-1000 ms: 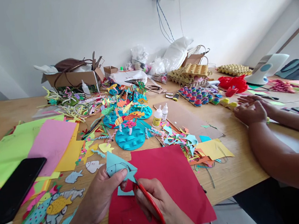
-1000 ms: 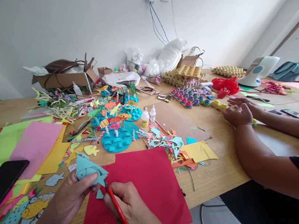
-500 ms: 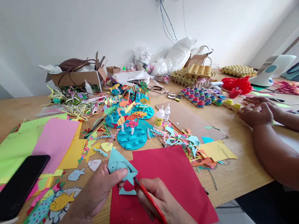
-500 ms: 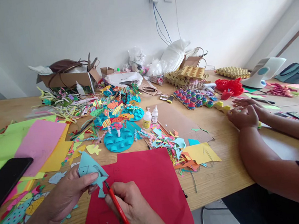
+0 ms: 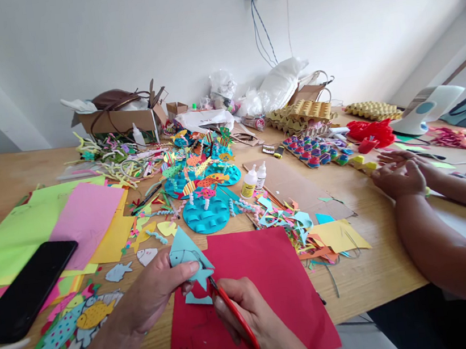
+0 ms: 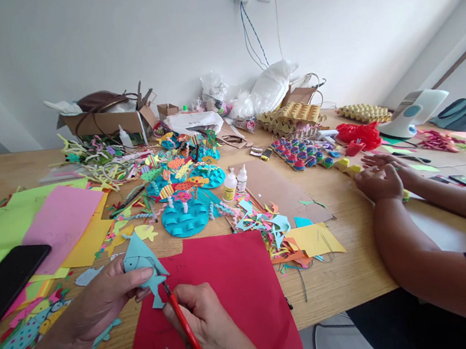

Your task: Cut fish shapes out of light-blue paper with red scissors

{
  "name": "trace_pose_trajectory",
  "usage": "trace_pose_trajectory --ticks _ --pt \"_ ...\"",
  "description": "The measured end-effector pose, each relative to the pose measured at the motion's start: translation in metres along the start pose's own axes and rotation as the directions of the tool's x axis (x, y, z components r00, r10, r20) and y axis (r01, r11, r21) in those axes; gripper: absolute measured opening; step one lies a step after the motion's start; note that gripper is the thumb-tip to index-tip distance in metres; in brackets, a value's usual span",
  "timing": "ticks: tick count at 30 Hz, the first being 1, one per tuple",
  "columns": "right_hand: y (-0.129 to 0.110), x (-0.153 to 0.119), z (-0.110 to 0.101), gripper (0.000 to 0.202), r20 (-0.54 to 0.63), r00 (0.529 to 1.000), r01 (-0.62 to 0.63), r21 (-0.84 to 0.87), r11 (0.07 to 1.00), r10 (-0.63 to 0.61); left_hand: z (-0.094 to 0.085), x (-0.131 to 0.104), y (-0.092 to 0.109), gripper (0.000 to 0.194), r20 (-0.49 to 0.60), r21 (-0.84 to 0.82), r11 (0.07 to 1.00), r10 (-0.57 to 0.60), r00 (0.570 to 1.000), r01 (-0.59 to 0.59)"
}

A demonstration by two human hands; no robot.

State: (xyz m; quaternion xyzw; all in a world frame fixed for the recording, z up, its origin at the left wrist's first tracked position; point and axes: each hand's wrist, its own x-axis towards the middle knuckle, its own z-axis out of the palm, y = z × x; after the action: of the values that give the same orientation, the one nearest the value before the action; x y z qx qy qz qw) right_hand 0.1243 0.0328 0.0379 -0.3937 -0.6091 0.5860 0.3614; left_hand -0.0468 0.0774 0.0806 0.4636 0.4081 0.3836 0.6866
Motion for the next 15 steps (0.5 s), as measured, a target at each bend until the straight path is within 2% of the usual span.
trace_pose_trajectory --ticks 9,15 --pt "0.0024 -0.0001 -0.0027 0.043 0.004 1.000 0.003 0.003 1.000 -0.003 -0.0020 0.0025 -0.0006 0.026 0.031 0.032 0.999 -0.033 0.999 0.032" --pt "0.0069 0.0003 0.0020 0.049 0.029 0.999 -0.028 0.102 0.994 0.026 -0.0039 0.0022 -0.0018 0.030 -0.034 0.050 0.998 0.029 0.999 -0.027"
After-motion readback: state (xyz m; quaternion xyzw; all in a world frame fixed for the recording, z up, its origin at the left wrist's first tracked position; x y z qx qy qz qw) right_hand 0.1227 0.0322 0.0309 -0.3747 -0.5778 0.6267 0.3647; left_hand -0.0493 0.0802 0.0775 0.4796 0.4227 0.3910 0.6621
